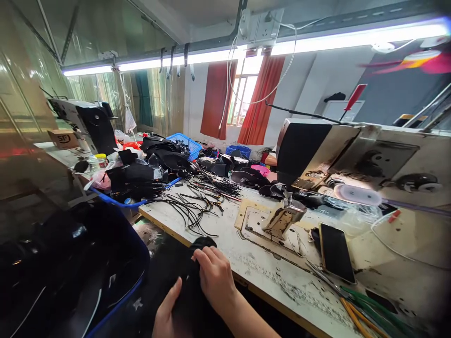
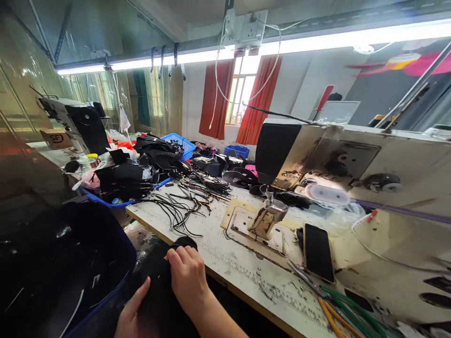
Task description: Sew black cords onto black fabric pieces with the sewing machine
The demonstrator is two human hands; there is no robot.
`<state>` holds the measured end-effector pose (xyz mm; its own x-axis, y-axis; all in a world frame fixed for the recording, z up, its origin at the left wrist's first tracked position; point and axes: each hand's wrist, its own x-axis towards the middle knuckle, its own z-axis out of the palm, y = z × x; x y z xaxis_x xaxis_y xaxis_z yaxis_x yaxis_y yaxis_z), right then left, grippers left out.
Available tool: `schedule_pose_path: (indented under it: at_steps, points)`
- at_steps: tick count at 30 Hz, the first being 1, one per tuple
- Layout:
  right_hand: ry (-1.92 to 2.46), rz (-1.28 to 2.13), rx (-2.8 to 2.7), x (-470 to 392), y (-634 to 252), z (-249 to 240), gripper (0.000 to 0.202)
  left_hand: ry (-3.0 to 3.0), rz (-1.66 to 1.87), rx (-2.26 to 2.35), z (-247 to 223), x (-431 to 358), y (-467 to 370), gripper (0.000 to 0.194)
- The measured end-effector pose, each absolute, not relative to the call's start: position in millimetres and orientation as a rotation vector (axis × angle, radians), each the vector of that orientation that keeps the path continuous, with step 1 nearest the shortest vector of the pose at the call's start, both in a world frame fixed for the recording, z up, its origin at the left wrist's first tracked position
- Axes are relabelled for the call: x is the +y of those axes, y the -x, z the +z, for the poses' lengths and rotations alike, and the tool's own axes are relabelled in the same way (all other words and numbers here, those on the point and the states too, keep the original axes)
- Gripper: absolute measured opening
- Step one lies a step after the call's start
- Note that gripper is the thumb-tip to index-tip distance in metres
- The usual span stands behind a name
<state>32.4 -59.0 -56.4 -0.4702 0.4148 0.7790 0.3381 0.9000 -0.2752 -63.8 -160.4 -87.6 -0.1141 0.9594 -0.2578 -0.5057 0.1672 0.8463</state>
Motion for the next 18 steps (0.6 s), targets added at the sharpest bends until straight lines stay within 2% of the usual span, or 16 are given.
schedule_pose_path:
  at_steps: [2, 6, 9, 15, 18]
  points:
    - [0.532, 0.168, -2.144, -58, -34, -65, 0.021, -0.528, 1.39, 1.002, -83, -159, 63, 0.06]
    - [0.515, 0.282, -2.133, -49, -41, -73, 0.021, -0.493, 1.482, 1.074, -73, -163, 61, 0.04]
    - [0.601, 0.234, -2.075, -37, -39, -65, 0.014, -0.43, 1.504, 1.079, -61, -163, 57, 0.036]
    - [0.582, 0.29, -2.025, -27, -16, -46, 0.022, -0.179, 1.569, 1.097, -44, -168, 59, 0.017]
    - [0.47, 0.272, -2.054, -26, -10, -44, 0.015, -0.142, 1.535, 0.974, -47, -170, 69, 0.021]
